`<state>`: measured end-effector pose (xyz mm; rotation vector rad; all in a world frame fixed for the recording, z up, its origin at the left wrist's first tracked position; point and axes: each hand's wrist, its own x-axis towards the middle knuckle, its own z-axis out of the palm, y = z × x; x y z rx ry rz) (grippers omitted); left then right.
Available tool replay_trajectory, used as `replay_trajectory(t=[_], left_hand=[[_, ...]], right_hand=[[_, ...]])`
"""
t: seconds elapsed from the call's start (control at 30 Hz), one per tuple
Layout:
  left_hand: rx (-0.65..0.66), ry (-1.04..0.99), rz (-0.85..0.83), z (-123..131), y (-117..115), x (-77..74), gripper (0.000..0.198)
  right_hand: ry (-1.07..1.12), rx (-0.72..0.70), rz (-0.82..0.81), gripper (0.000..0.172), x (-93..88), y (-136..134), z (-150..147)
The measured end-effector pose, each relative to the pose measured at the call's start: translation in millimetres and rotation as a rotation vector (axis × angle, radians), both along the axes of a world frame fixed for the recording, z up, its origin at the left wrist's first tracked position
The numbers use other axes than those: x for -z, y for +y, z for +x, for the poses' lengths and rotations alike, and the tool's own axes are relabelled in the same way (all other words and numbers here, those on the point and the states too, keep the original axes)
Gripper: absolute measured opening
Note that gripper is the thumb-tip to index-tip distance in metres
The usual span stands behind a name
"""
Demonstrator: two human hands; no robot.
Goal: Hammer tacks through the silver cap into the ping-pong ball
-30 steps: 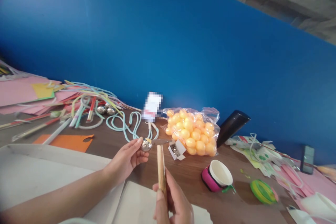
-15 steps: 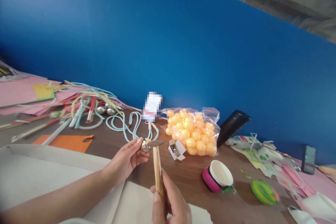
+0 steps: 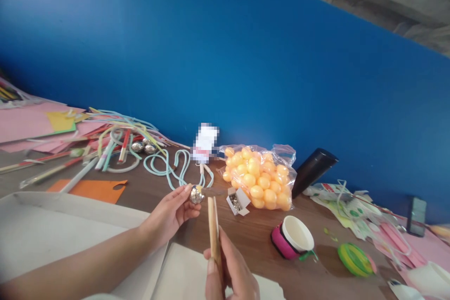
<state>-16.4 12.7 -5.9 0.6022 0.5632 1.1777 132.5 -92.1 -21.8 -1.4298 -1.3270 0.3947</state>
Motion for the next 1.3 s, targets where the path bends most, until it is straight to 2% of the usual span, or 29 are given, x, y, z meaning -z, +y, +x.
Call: replay_trajectory(t=[0.27,0.47,0.67,1.0,1.17,1.3], left_hand=[[0.001,0.005,0.008,0.5,0.9,1.1,0.022],[-0.018,0.008,-0.002,0.3,0.4,1.6,0.021],[-0.001,0.018,0.006,0.7,0.7,1.9,0.022],[-0.011,0.004,-0.001,1.2,0.7,1.0,0.023],[-0.027,0.005,0.0,1.2,1.4,1.3,0.024],[-0.019,0.003,-0.005,1.1,1.0,1.5,0.023]], right_hand=[[0.0,0.043,-0.02,0.048,-4.8,0.5,2.7],[-0.02,-0.036,-0.051,0.045,-0.4,2.5,2.7],[-0.014,0.011,-0.042,0.048,-1.2,2.6,2.1],[0.023,-0.036,-0.027,0.042,0.0,2.9,2.0],[0.048,-0.025,-0.06,0.048,-0.7,3.1,-0.1],[0.051,-0.033,-0.089,0.046,-0.6,3.3,-0.1]])
